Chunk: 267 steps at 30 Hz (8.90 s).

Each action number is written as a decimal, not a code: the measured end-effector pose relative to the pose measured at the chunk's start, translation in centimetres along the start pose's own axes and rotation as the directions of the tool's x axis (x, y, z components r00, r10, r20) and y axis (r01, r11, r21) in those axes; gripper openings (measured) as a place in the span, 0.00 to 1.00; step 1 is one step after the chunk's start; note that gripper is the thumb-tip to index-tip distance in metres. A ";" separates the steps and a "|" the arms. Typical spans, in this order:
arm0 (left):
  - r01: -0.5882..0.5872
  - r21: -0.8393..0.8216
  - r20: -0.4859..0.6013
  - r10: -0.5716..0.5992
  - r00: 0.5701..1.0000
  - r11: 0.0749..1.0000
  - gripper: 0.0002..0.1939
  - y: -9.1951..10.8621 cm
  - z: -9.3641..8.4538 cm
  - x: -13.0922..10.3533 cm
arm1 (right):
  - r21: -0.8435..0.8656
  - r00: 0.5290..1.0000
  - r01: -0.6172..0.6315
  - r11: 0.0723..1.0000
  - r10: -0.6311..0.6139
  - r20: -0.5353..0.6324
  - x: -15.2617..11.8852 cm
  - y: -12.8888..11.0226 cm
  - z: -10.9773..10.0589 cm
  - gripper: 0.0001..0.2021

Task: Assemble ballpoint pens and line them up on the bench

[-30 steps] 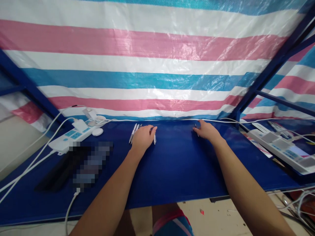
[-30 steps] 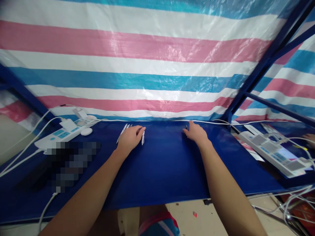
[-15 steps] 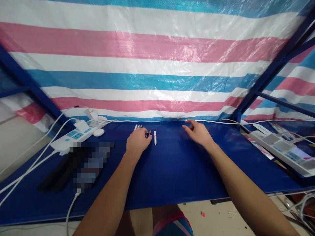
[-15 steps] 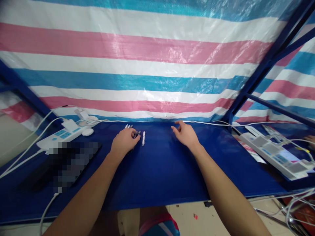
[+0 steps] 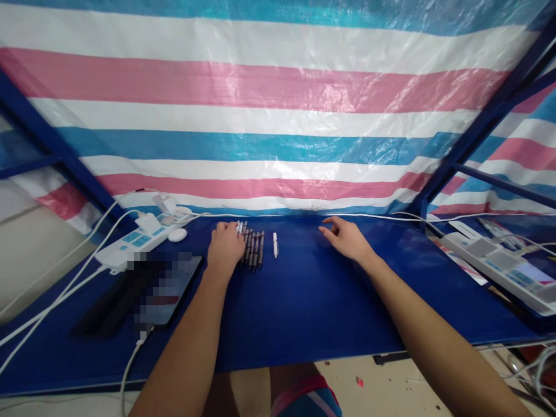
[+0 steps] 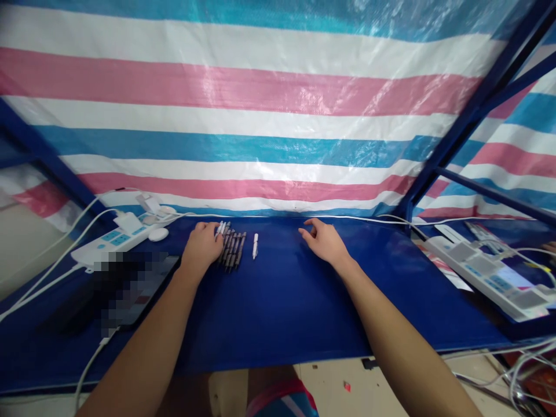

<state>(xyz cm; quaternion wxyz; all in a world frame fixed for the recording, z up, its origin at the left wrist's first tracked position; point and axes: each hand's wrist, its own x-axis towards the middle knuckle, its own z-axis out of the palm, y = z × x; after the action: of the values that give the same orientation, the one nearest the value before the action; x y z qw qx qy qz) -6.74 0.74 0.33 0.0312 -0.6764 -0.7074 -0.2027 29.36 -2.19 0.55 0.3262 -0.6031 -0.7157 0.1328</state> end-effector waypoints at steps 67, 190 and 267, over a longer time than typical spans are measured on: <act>-0.027 -0.886 0.173 0.385 0.906 0.462 0.19 6.4 -1.1 -2.9 | 0.782 0.978 -0.029 0.623 -0.145 0.151 -1.4 -4.4 2.2 0.17; 0.199 -0.980 0.192 0.194 0.962 -0.018 0.21 7.8 -0.6 -2.8 | 0.817 0.905 -0.321 0.479 -0.101 0.414 -2.7 -5.8 4.2 0.20; -0.261 -0.136 0.020 0.266 0.964 0.956 0.19 5.8 1.0 -2.8 | 0.143 0.997 -0.009 0.990 0.019 -0.069 0.3 -0.2 0.5 0.16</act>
<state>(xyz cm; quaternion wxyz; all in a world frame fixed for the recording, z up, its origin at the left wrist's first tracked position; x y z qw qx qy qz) -0.71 -1.58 -0.02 -0.0003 -0.7688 -0.5966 -0.2304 28.89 -1.90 0.37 0.3924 -0.5877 -0.6881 0.1647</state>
